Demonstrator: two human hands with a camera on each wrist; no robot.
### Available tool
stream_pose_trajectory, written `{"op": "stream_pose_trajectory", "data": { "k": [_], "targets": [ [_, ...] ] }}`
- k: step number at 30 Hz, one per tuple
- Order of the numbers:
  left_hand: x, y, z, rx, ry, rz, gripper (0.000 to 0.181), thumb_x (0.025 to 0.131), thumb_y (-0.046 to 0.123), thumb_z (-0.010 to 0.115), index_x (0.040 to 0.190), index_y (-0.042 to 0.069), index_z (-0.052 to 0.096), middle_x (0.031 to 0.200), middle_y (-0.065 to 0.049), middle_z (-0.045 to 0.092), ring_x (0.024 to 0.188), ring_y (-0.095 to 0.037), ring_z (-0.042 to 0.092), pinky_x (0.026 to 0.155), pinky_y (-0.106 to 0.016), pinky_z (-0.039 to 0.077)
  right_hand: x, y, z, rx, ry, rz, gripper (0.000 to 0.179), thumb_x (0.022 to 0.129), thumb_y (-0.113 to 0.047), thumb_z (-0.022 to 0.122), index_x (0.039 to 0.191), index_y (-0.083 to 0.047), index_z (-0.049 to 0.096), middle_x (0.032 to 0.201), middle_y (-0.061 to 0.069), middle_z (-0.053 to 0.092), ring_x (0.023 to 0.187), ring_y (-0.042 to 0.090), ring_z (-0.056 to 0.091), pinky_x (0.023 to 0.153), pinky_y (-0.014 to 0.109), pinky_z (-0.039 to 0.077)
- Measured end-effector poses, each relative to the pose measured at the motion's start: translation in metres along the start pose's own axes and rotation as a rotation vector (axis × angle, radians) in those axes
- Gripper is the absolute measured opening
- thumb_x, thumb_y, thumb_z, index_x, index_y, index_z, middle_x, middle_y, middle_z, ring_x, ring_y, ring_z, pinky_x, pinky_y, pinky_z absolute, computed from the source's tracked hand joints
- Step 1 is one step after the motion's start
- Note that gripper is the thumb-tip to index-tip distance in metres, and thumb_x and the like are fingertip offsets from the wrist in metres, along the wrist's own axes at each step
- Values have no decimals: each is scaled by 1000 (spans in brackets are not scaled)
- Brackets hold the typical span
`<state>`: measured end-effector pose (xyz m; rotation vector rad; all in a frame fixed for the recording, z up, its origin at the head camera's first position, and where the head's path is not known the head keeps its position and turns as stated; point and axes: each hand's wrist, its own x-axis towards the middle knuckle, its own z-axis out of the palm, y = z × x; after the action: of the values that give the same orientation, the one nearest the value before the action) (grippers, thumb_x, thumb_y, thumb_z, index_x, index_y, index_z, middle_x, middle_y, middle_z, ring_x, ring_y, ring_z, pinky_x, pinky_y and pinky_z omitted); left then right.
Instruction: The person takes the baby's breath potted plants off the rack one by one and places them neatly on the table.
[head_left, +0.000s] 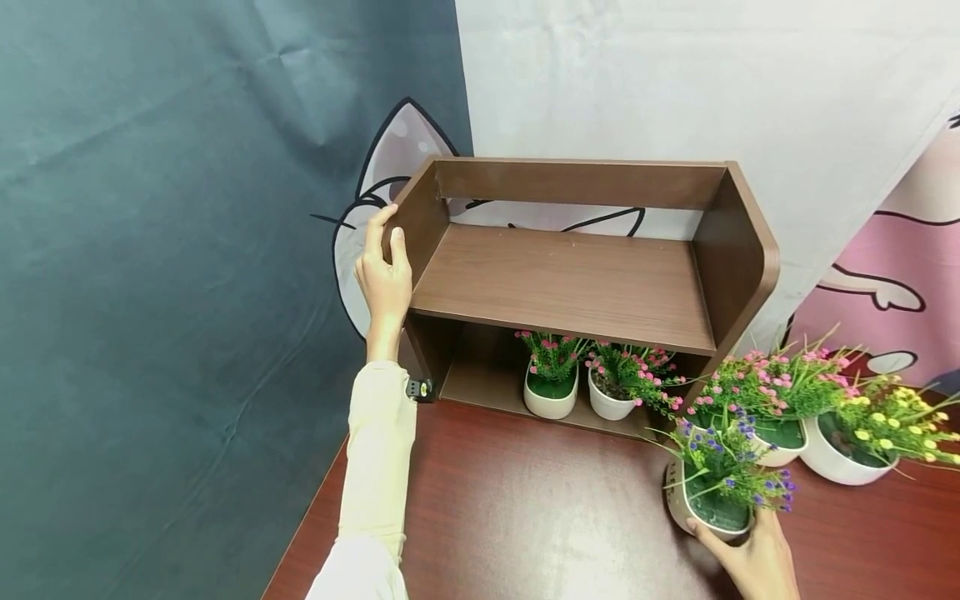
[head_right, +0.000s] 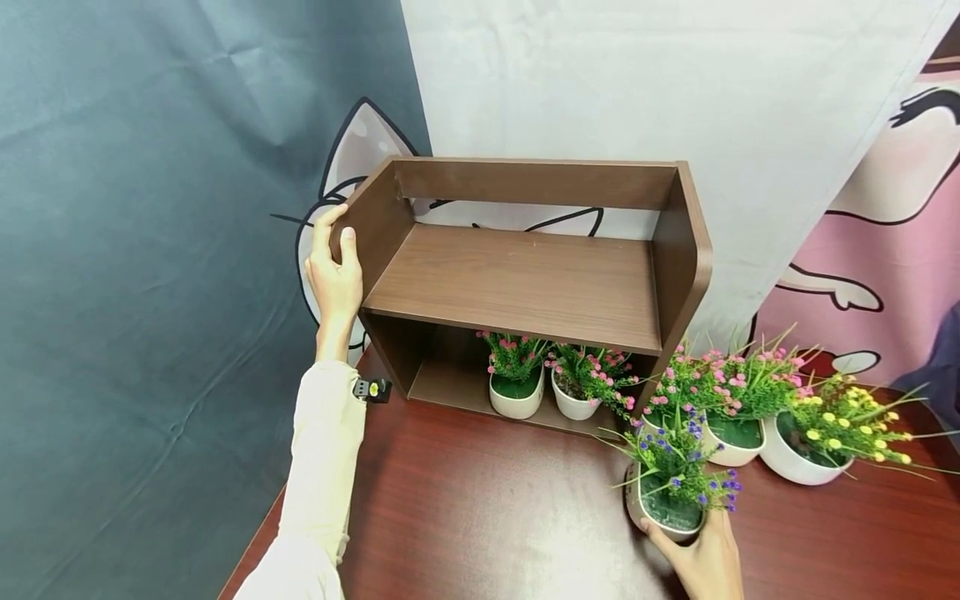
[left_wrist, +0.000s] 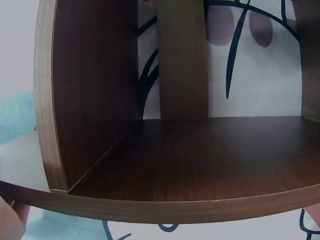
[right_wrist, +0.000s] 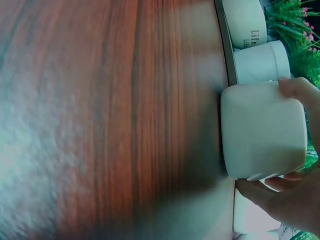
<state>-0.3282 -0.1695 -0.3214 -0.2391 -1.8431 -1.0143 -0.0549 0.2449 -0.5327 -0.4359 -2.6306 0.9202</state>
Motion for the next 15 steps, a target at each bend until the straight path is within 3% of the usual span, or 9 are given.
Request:
{"op": "stream_pose_trajectory", "data": {
  "k": [11, 15],
  "targets": [
    [-1, -1, 1, 8, -10, -16, 27, 88, 26, 44, 113, 25, 54, 113, 19, 52, 51, -20, 35, 61, -31, 34, 11, 5, -4, -38, -65, 10, 80, 61, -36, 74, 112, 11, 35, 92, 27, 44, 82, 47, 45, 65, 51, 33],
    [0, -2, 1, 8, -8, -19, 27, 88, 26, 44, 113, 25, 54, 113, 19, 52, 56, -20, 43, 65, -32, 37, 16, 8, -5, -20, -101, -44, 74, 63, -33, 73, 112, 9, 36, 96, 24, 43, 86, 44, 44, 67, 50, 32]
  ]
}}
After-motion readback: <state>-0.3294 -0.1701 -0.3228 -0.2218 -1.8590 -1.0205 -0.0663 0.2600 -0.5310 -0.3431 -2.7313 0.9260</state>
